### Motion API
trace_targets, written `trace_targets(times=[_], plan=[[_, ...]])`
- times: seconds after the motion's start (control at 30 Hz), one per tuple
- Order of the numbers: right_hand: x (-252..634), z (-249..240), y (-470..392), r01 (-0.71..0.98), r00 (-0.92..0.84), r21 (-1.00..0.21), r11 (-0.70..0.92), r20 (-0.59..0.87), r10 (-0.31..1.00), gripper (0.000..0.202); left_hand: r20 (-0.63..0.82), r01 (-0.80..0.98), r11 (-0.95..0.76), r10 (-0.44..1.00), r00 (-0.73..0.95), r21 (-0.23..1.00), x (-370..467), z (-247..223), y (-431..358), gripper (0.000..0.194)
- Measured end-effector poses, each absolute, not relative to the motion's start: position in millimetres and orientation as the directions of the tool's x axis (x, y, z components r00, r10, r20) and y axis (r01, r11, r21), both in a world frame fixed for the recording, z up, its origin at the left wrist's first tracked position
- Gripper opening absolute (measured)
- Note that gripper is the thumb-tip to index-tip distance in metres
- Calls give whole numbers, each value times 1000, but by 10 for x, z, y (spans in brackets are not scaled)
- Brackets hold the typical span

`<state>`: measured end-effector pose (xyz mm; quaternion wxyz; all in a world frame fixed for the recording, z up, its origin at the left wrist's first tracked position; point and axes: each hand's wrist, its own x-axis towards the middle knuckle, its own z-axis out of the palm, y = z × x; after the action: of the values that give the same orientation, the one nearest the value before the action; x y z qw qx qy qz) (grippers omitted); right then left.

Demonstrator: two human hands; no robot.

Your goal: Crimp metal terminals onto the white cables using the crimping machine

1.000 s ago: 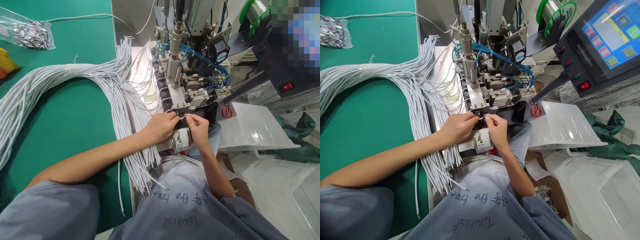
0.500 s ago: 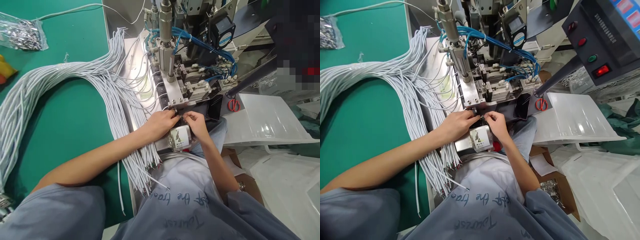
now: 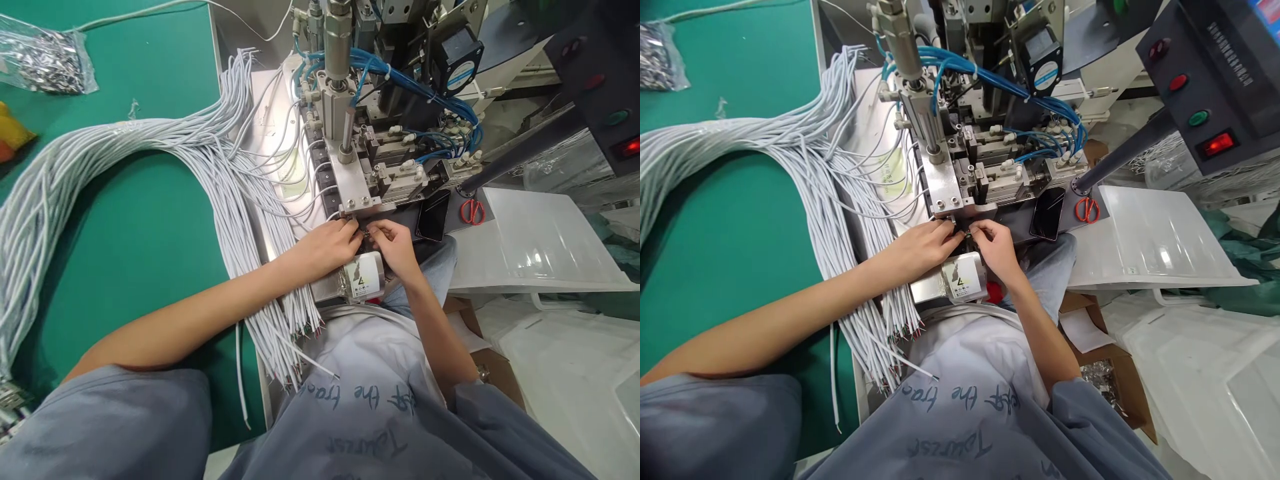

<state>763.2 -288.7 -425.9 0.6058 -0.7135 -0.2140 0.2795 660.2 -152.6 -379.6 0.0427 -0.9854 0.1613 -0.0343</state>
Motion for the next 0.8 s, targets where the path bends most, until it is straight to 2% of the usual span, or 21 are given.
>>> trace_targets(times=[0.13,0.27,0.37,0.53,0.6,0.67,0.73,0.8], plan=[[7662,-4268,-2863,-15,725,-980,-199,-148,673,14,42,-311,-945,-317,948,-105,6605,-3772,-1540,26],[7667,-4293,-2854,-13,658,-970,-243,-191,728,22,54,-275,-953,-284,957,-125,6579,-3754,-1544,25],[7660,-4333,-2864,19,615,-977,-210,-154,774,26,66,-245,-959,-256,964,-141,6523,-3726,-1530,19],[7700,-4405,-2868,95,630,-972,-214,-108,769,26,20,-159,-979,-163,986,-129,6419,-3630,-1505,17],[7719,-4379,-2887,123,678,-961,-248,-101,728,25,13,-141,-985,-143,990,-104,6398,-3602,-1502,17],[7689,-4293,-2944,154,776,-952,-265,-49,629,24,-2,-108,-990,-108,994,-86,6391,-3592,-1501,17],[7566,-4154,-3041,189,869,-945,-268,34,494,22,-32,-34,-995,-32,999,-91,6399,-3597,-1496,17],[7336,-4007,-3154,225,905,-935,-272,97,414,20,-63,62,-991,69,996,-115,6414,-3614,-1486,22]])
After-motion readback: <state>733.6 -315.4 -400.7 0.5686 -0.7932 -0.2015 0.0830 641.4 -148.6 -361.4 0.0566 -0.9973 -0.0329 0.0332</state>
